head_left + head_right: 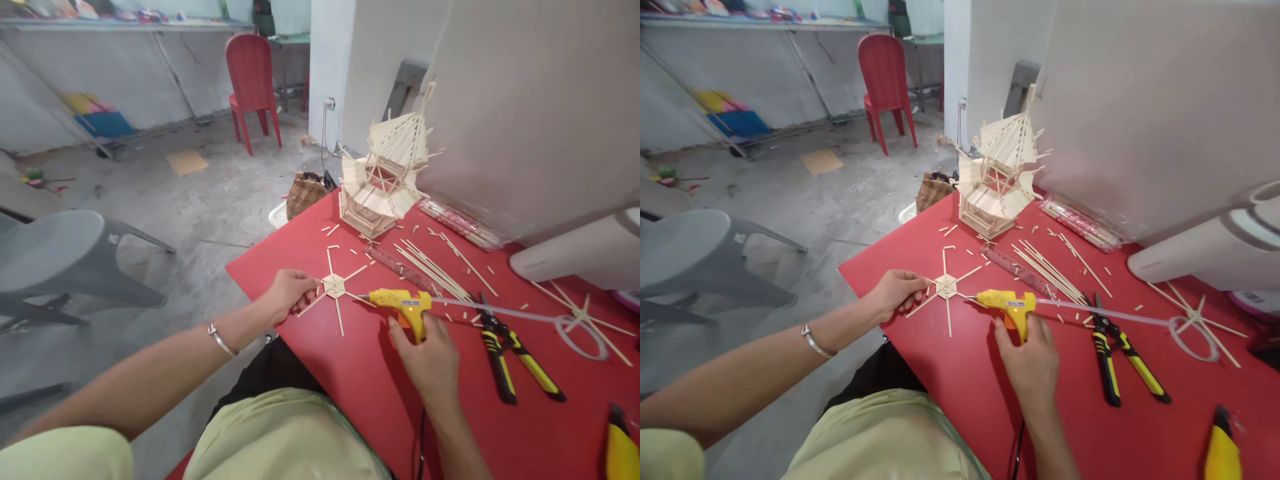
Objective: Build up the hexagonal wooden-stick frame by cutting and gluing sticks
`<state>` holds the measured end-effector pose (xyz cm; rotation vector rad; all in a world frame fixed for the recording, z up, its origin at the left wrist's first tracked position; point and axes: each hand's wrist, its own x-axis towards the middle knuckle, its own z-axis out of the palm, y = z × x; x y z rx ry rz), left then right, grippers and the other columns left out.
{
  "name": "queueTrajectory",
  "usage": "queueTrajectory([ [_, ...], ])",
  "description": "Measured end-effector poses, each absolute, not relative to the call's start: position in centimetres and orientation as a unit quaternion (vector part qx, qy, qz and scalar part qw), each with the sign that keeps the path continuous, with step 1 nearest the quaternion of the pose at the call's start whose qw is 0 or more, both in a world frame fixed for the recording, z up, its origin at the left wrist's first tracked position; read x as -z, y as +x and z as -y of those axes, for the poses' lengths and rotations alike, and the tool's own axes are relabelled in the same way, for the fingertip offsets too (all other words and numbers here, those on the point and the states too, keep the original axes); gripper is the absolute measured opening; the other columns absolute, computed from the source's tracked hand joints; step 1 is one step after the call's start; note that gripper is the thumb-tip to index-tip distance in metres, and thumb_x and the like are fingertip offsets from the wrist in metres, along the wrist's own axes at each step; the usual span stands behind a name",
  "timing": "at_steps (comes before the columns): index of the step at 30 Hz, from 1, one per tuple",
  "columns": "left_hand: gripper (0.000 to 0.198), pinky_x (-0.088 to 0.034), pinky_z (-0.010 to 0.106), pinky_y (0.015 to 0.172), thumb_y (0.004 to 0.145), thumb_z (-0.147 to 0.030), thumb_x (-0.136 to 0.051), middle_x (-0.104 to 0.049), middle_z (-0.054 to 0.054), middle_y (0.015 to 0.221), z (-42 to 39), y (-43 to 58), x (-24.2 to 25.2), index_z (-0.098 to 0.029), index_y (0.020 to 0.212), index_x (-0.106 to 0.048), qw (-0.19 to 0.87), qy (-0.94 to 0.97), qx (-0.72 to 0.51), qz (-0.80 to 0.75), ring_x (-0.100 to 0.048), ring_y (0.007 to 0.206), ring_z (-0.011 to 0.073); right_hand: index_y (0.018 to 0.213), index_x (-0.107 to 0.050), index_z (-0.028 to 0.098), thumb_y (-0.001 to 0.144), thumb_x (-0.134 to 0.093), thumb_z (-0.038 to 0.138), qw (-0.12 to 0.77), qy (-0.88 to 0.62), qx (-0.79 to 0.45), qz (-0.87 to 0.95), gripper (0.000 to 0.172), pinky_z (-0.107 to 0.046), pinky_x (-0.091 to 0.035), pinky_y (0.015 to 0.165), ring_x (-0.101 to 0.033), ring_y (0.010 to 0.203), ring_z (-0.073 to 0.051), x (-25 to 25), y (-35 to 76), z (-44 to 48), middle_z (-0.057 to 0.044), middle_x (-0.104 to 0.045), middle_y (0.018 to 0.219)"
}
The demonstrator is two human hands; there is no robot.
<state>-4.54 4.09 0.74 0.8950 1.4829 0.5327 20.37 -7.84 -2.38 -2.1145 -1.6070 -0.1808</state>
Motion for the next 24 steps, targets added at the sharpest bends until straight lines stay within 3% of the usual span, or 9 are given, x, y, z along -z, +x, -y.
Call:
queueTrajectory([
  [5,0.031,-0.024,0.02,0.03,0.074,-0.027,-0.069,-0.047,-0.004,0.039,-4.0,-4.1,-1.2,-0.017,0.05,-0.053,0.601,0.38,-0.237,-0.662,-0.034,0.028,0.0055,0.097,-0.063,0.018,0.084,-0.048,0.072,0.161,-0.854,-0.012,0.495,0.057,-0.03,-0.034,0.056,-0.058,0.068,-0.024,3.0,22.6,9.7,-0.009,-0.065,0.08],
  [10,0.029,-0.023,0.02,0.03,0.073,-0.024,-0.068,-0.048,-0.004,0.04,-4.1,-3.8,-1.3,-0.016,0.05,-0.054,0.593,0.375,-0.229,-0.674,-0.033,0.027,0.0052,0.091,-0.06,0.022,0.086,-0.051,0.064,0.109,-0.845,-0.045,0.521,0.044,-0.028,-0.031,0.056,-0.061,0.072,-0.022,2.2,22.5,10.4,-0.005,-0.066,0.085],
  [13,0.027,-0.025,0.021,0.03,0.074,-0.025,-0.067,-0.05,-0.004,0.041,-4.2,-3.6,-1.4,-0.016,0.051,-0.055,0.598,0.37,-0.23,-0.673,-0.033,0.027,0.0055,0.086,-0.061,0.021,0.085,-0.055,0.06,0.114,-0.809,0.005,0.576,0.04,-0.028,-0.033,0.059,-0.06,0.078,-0.022,1.9,22.6,11.0,-0.004,-0.063,0.081],
  [17,0.026,-0.023,0.02,0.03,0.073,-0.025,-0.067,-0.05,-0.004,0.041,-4.2,-3.4,-1.4,-0.015,0.052,-0.056,0.594,0.373,-0.225,-0.677,-0.033,0.027,0.0048,0.096,-0.068,0.015,0.082,-0.06,0.064,0.157,-0.758,0.137,0.618,0.052,-0.033,-0.037,0.067,-0.057,0.08,-0.025,0.2,22.5,11.5,-0.009,-0.064,0.08],
  [19,0.025,-0.022,0.02,0.03,0.073,-0.026,-0.067,-0.05,-0.004,0.042,-4.2,-3.4,-1.4,-0.015,0.053,-0.057,0.59,0.38,-0.224,-0.677,-0.033,0.027,0.0046,0.099,-0.068,0.015,0.085,-0.063,0.054,0.203,-0.726,0.159,0.637,0.043,-0.033,-0.038,0.07,-0.056,0.078,-0.023,-0.8,21.4,11.2,-0.009,-0.066,0.082],
  [22,0.022,-0.025,0.02,0.031,0.072,-0.027,-0.068,-0.05,-0.004,0.041,-4.3,-3.5,-1.1,-0.014,0.056,-0.059,0.589,0.384,-0.229,-0.673,-0.034,0.028,0.0054,0.096,-0.069,0.02,0.091,-0.06,0.032,0.245,-0.635,0.069,0.729,0.015,-0.03,-0.037,0.073,-0.055,0.078,-0.018,-1.3,18.1,10.0,-0.004,-0.066,0.083],
  [24,0.022,-0.026,0.02,0.031,0.071,-0.029,-0.069,-0.049,-0.004,0.041,-4.3,-3.5,-0.8,-0.015,0.057,-0.059,0.59,0.381,-0.234,-0.673,-0.034,0.029,0.0057,0.096,-0.068,0.023,0.092,-0.057,0.026,0.239,-0.576,0.03,0.781,0.012,-0.031,-0.033,0.069,-0.053,0.073,-0.017,-0.4,15.8,8.9,-0.001,-0.063,0.075],
])
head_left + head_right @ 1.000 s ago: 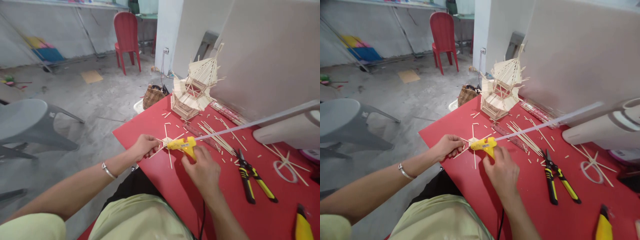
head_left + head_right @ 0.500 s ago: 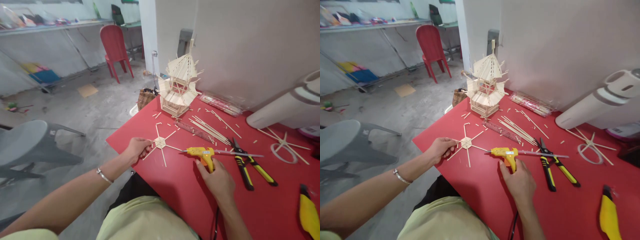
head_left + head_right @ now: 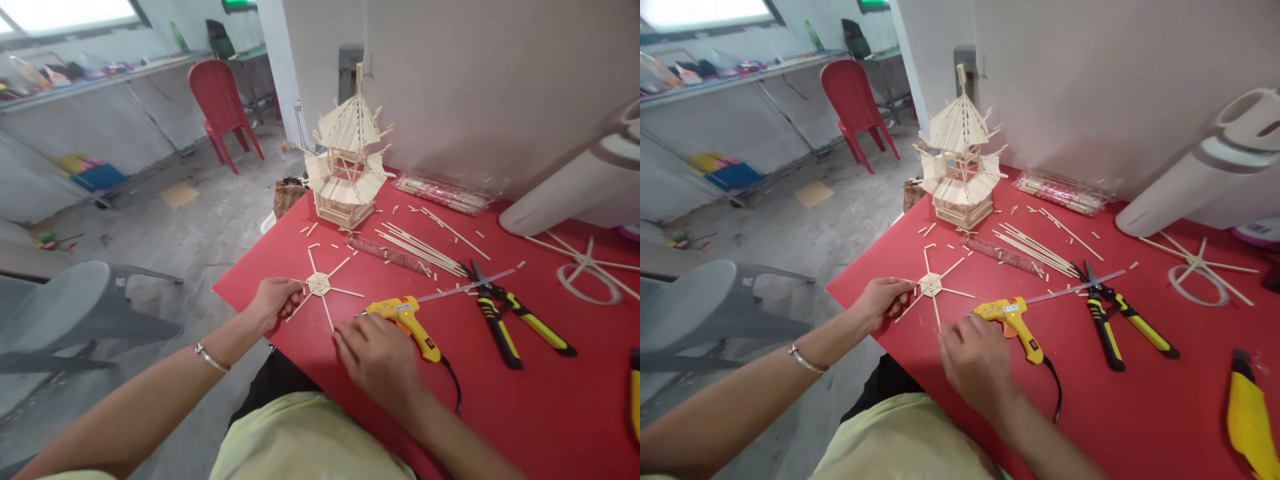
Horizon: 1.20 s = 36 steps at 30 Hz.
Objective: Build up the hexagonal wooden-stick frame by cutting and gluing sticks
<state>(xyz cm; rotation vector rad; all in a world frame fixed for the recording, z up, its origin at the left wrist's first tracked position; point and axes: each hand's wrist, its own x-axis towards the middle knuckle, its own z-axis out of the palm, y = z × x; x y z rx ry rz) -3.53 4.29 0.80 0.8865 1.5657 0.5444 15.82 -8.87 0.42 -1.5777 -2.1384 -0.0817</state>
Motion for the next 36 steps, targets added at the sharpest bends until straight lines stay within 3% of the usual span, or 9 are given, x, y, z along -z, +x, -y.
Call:
queueTrajectory([
  [6,0.028,-0.026,0.02,0.031,0.068,-0.034,-0.072,-0.049,-0.005,0.041,-4.1,-3.4,-0.6,-0.016,0.055,-0.054,0.588,0.377,-0.245,-0.673,-0.034,0.03,0.0051,0.095,-0.067,0.019,0.09,-0.056,0.016,0.219,-0.539,0.015,0.813,0.012,-0.033,-0.029,0.065,-0.05,0.078,-0.017,2.8,13.3,7.5,-0.004,-0.065,0.09],
  [17,0.039,-0.025,0.02,0.03,0.071,-0.039,-0.072,-0.037,-0.008,0.033,-3.8,-2.2,-0.7,-0.019,0.049,-0.046,0.552,0.384,-0.25,-0.697,-0.03,0.027,0.0057,0.095,-0.067,0.018,0.086,-0.06,0.017,0.257,-0.545,-0.022,0.798,0.011,-0.033,-0.032,0.062,-0.05,0.08,-0.018,2.8,13.6,7.6,-0.006,-0.067,0.097],
  [28,0.035,-0.026,0.02,0.03,0.066,-0.044,-0.074,-0.052,-0.004,0.042,-3.7,-2.5,-0.3,-0.017,0.056,-0.055,0.566,0.4,-0.244,-0.678,-0.035,0.028,0.0051,0.093,-0.066,0.018,0.085,-0.06,0.016,0.27,-0.55,-0.027,0.79,0.011,-0.033,-0.032,0.063,-0.051,0.08,-0.019,3.0,13.7,7.8,-0.006,-0.066,0.094],
  [36,0.03,-0.026,0.02,0.03,0.065,-0.037,-0.072,-0.051,-0.004,0.041,-3.7,-2.4,-0.6,-0.016,0.053,-0.055,0.574,0.404,-0.238,-0.671,-0.036,0.028,0.0054,0.092,-0.066,0.019,0.085,-0.059,0.016,0.272,-0.55,-0.016,0.789,0.01,-0.032,-0.034,0.063,-0.053,0.08,-0.019,3.0,13.8,7.7,-0.006,-0.066,0.092],
])
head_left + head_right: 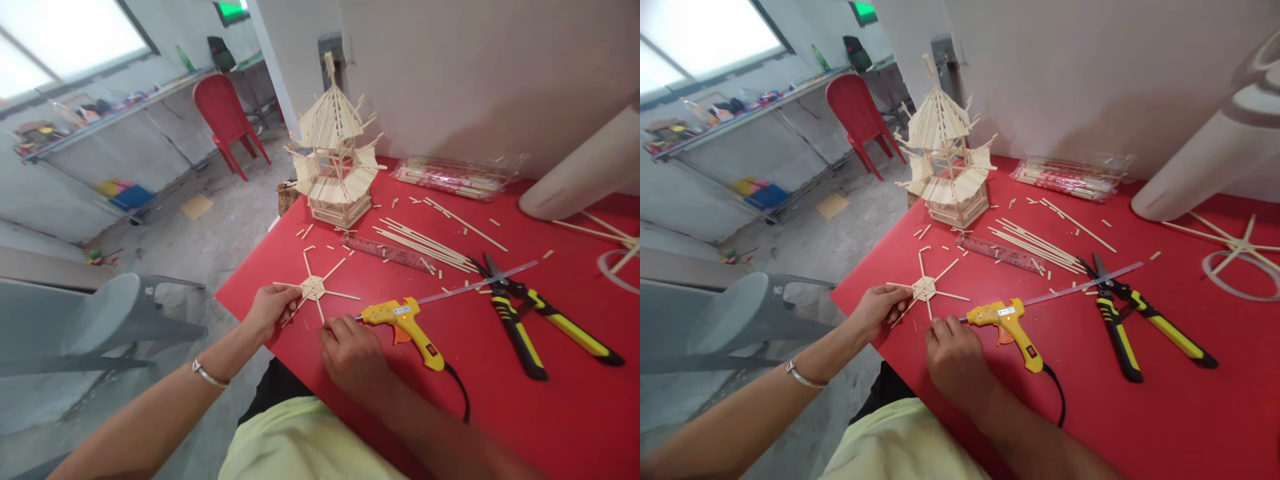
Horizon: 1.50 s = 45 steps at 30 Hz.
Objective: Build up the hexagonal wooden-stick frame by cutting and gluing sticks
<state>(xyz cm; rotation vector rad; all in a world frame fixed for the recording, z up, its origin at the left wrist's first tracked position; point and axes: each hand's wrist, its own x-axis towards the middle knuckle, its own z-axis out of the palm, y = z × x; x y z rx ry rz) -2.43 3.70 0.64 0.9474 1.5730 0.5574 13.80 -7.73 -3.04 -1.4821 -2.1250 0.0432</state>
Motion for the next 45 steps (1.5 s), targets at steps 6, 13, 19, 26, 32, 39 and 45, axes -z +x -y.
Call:
queueTrajectory([
  [6,0.028,-0.027,0.019,0.031,0.061,-0.036,-0.076,-0.048,-0.006,0.041,-3.8,-2.8,-0.5,-0.016,0.056,-0.057,0.571,0.392,-0.247,-0.677,-0.032,0.029,0.0036,0.097,-0.065,0.025,0.092,-0.058,0.024,0.366,-0.492,0.102,0.784,0.009,-0.028,-0.028,0.05,-0.044,0.058,-0.01,-0.5,12.8,11.6,0.001,-0.066,0.085],
  [13,0.027,-0.029,0.021,0.03,0.06,-0.036,-0.076,-0.053,-0.003,0.042,-4.2,-3.1,-0.4,-0.015,0.056,-0.059,0.597,0.38,-0.233,-0.667,-0.033,0.027,0.005,0.109,-0.067,0.015,0.093,-0.051,0.019,0.388,-0.415,0.054,0.821,0.023,-0.036,-0.041,0.079,-0.06,0.082,-0.018,-1.7,15.7,11.2,-0.005,-0.071,0.092],
  [19,0.027,-0.032,0.022,0.03,0.062,-0.035,-0.073,-0.052,-0.003,0.041,-4.2,-3.2,-0.4,-0.015,0.052,-0.058,0.583,0.392,-0.236,-0.671,-0.034,0.027,0.0055,0.094,-0.064,0.02,0.094,-0.055,0.026,0.226,-0.642,0.121,0.722,0.01,-0.032,-0.035,0.067,-0.058,0.078,-0.018,1.3,21.6,12.5,-0.006,-0.069,0.09],
  [26,0.026,-0.032,0.022,0.03,0.063,-0.034,-0.073,-0.052,-0.003,0.042,-4.1,-3.0,-0.4,-0.016,0.053,-0.058,0.58,0.394,-0.233,-0.674,-0.035,0.028,0.006,0.094,-0.063,0.021,0.095,-0.053,0.023,0.167,-0.679,0.128,0.703,0.011,-0.029,-0.032,0.059,-0.058,0.08,-0.016,2.5,22.4,11.4,-0.004,-0.066,0.095],
  [32,0.026,-0.032,0.022,0.03,0.063,-0.034,-0.072,-0.052,-0.004,0.041,-4.1,-2.8,-0.6,-0.016,0.052,-0.057,0.582,0.393,-0.231,-0.674,-0.034,0.027,0.0058,0.097,-0.068,0.02,0.092,-0.055,0.018,0.224,-0.613,0.103,0.751,0.014,-0.034,-0.037,0.069,-0.056,0.078,-0.019,1.2,19.9,10.8,-0.005,-0.069,0.09],
  [39,0.03,-0.028,0.021,0.029,0.065,-0.036,-0.07,-0.05,-0.003,0.039,-4.2,-2.5,-0.7,-0.017,0.048,-0.054,0.581,0.397,-0.226,-0.674,-0.032,0.026,0.0053,0.117,-0.067,0.01,0.094,-0.054,0.026,0.297,-0.47,0.03,0.831,0.031,-0.044,-0.038,0.091,-0.056,0.106,-0.026,2.8,14.7,8.1,-0.012,-0.069,0.123],
  [45,0.03,-0.028,0.02,0.03,0.066,-0.037,-0.072,-0.05,-0.004,0.04,-4.1,-2.7,-0.4,-0.016,0.051,-0.055,0.582,0.399,-0.233,-0.669,-0.032,0.027,0.0046,0.106,-0.071,0.008,0.093,-0.056,0.025,0.328,-0.466,0.005,0.821,0.027,-0.043,-0.04,0.086,-0.059,0.099,-0.026,3.9,14.3,7.6,-0.015,-0.072,0.115],
])
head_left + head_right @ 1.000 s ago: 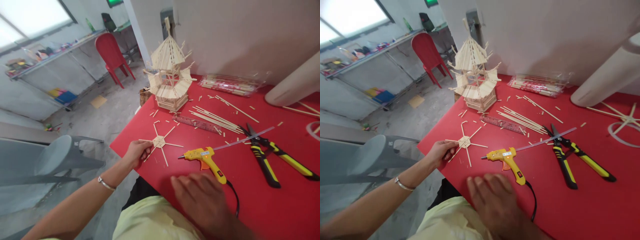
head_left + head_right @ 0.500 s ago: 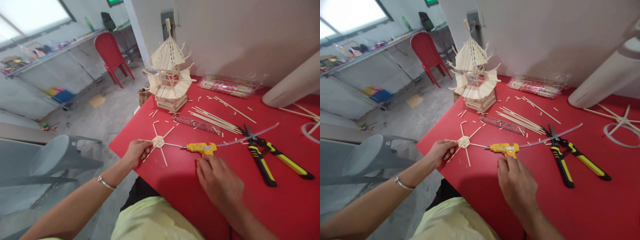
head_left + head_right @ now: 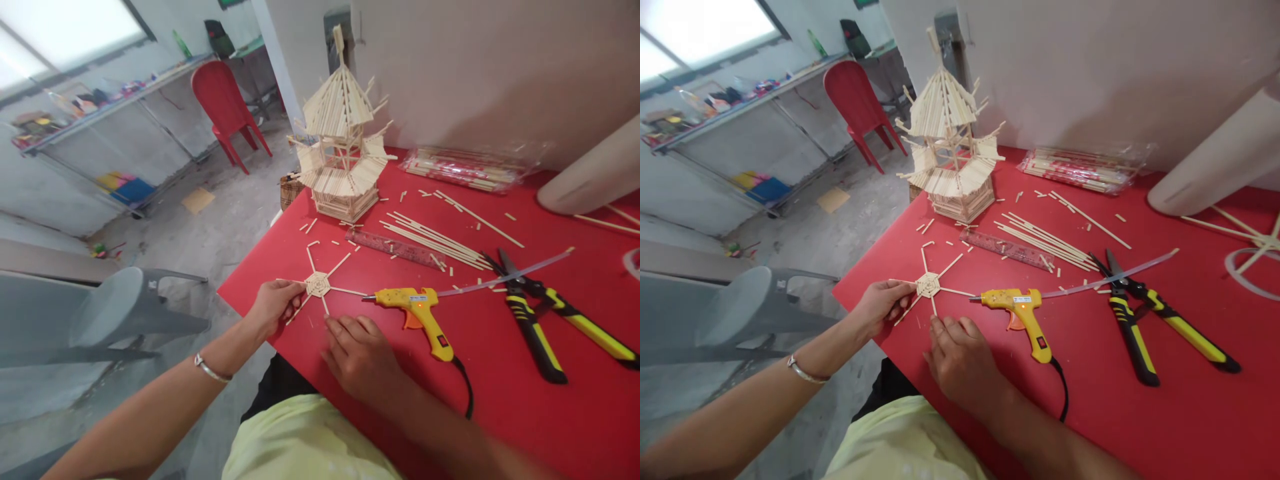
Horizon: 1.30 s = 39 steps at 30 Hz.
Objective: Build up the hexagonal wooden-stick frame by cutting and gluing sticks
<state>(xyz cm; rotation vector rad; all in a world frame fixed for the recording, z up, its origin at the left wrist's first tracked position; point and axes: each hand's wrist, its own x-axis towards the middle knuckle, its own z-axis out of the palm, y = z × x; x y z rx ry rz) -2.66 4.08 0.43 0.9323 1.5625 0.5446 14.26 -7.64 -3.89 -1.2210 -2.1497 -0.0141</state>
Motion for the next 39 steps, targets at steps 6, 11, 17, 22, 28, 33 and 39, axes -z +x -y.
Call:
queueTrajectory([
  [6,0.029,-0.026,0.02,0.03,0.065,-0.037,-0.073,-0.051,-0.004,0.041,-4.18,-2.94,-0.15,-0.016,0.054,-0.057,0.588,0.402,-0.232,-0.662,-0.032,0.027,0.0041,0.1,-0.072,0.008,0.091,-0.056,0.022,0.347,-0.469,-0.011,0.812,0.023,-0.043,-0.041,0.081,-0.059,0.092,-0.025,3.66,14.26,7.51,-0.014,-0.072,0.112],
  [11,0.029,-0.027,0.021,0.03,0.064,-0.037,-0.074,-0.049,-0.005,0.04,-4.19,-2.85,-0.26,-0.016,0.053,-0.058,0.59,0.403,-0.229,-0.661,-0.031,0.027,0.0041,0.102,-0.072,0.008,0.092,-0.056,0.021,0.344,-0.469,-0.011,0.813,0.023,-0.042,-0.041,0.079,-0.059,0.092,-0.025,3.8,14.3,7.48,-0.015,-0.072,0.113],
  [17,0.029,-0.026,0.021,0.03,0.065,-0.037,-0.075,-0.05,-0.004,0.041,-4.19,-2.88,-0.21,-0.016,0.054,-0.058,0.593,0.399,-0.23,-0.66,-0.031,0.027,0.0041,0.102,-0.072,0.009,0.092,-0.056,0.02,0.348,-0.469,0.001,0.812,0.022,-0.041,-0.042,0.08,-0.06,0.092,-0.024,3.56,14.32,7.45,-0.016,-0.072,0.111],
  [22,0.029,-0.028,0.021,0.031,0.066,-0.037,-0.073,-0.052,-0.003,0.041,-4.2,-2.97,-0.15,-0.015,0.053,-0.058,0.598,0.401,-0.228,-0.655,-0.033,0.027,0.0044,0.105,-0.072,0.009,0.092,-0.055,0.022,0.343,-0.482,0.007,0.806,0.025,-0.042,-0.042,0.081,-0.06,0.094,-0.026,3.45,14.45,7.49,-0.016,-0.072,0.113],
  [28,0.027,-0.026,0.02,0.03,0.065,-0.035,-0.073,-0.052,-0.003,0.041,-4.15,-2.77,-0.31,-0.015,0.054,-0.059,0.596,0.396,-0.232,-0.659,-0.032,0.026,0.0044,0.105,-0.071,0.009,0.092,-0.057,0.022,0.343,-0.478,0.002,0.809,0.024,-0.042,-0.042,0.08,-0.06,0.094,-0.026,3.76,14.41,7.58,-0.018,-0.071,0.113],
  [33,0.029,-0.028,0.02,0.029,0.064,-0.037,-0.073,-0.05,-0.004,0.039,-4.04,-2.75,-0.44,-0.016,0.052,-0.058,0.597,0.395,-0.231,-0.659,-0.031,0.026,0.0043,0.104,-0.072,0.01,0.093,-0.054,0.023,0.338,-0.479,0.002,0.81,0.024,-0.042,-0.043,0.078,-0.06,0.094,-0.026,3.86,14.34,7.58,-0.016,-0.072,0.114],
  [39,0.031,-0.029,0.021,0.03,0.064,-0.038,-0.073,-0.049,-0.004,0.039,-3.98,-2.83,-0.17,-0.016,0.052,-0.057,0.596,0.397,-0.24,-0.656,-0.031,0.026,0.0046,0.103,-0.072,0.012,0.093,-0.055,0.022,0.336,-0.479,-0.001,0.811,0.023,-0.041,-0.043,0.08,-0.06,0.095,-0.025,3.78,14.35,7.61,-0.016,-0.072,0.114],
])
